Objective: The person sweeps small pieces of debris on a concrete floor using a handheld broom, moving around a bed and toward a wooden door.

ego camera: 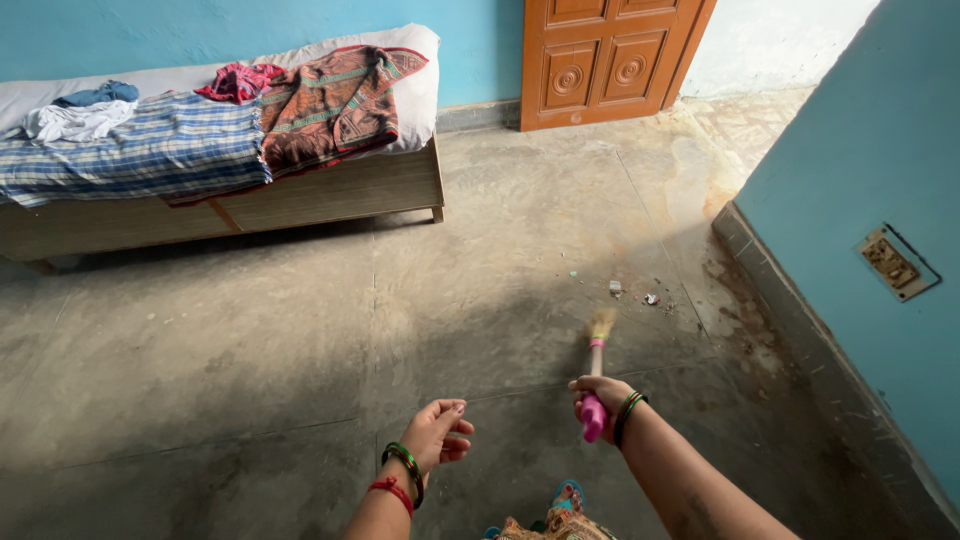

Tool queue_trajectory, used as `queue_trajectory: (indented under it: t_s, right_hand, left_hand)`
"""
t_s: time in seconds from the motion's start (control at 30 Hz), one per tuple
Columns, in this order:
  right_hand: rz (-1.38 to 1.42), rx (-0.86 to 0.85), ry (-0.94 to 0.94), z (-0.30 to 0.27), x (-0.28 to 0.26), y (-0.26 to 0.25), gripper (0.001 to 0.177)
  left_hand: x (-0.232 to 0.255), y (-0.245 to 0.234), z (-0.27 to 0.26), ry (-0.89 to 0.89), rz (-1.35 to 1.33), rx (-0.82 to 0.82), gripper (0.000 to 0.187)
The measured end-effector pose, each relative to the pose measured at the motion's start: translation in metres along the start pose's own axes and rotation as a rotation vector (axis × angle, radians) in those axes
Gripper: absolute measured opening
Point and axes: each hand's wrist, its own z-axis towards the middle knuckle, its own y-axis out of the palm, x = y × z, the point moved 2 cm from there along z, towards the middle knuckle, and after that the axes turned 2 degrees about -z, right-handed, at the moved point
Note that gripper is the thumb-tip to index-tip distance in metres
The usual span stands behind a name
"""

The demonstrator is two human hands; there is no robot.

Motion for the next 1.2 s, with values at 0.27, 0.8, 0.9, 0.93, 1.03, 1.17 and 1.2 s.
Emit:
queue_trajectory:
  t_s: [0.27, 0.8, 0.9, 0.93, 1.03, 1.17, 1.2]
  right_hand:
    - [-0.195, -0.13, 0.026, -0.036, 0.006, 0.036, 0.009]
    - [-0.154, -0.012, 0.055, 0.037, -0.048, 0.04, 0.009]
    - [-0.181, 0.064, -0.049, 0.019, -0.074, 0.059, 0.011]
    - [-0.207, 0.049, -0.057, 0.014, -0.081, 0.062, 0.011]
    - [-0.295, -0.022, -0.068, 0.008, -0.097, 0.064, 0.013]
    - [-0.341, -0.237, 0.024, 0.022, -0.107, 0.061, 0.011]
    - [-0.326, -0.304, 0.062, 0.026, -0.108, 0.059, 0.01]
  left_hand:
    - [0.011, 0.003, 0.013, -0.042, 0.037, -0.023, 0.036]
    - [0.058, 0.002, 0.063, -0.002, 0.004, 0.022, 0.038]
    - [0.068, 0.007, 0.071, -0.041, -0.003, 0.026, 0.039]
    - [0.071, 0.01, 0.075, -0.037, 0.002, 0.026, 0.039]
    - [0.083, 0.021, 0.086, -0.025, 0.01, 0.021, 0.039]
    - [0.103, 0.037, 0.105, -0.026, 0.017, 0.017, 0.037]
    - [0.106, 0.04, 0.108, -0.033, 0.022, 0.018, 0.037]
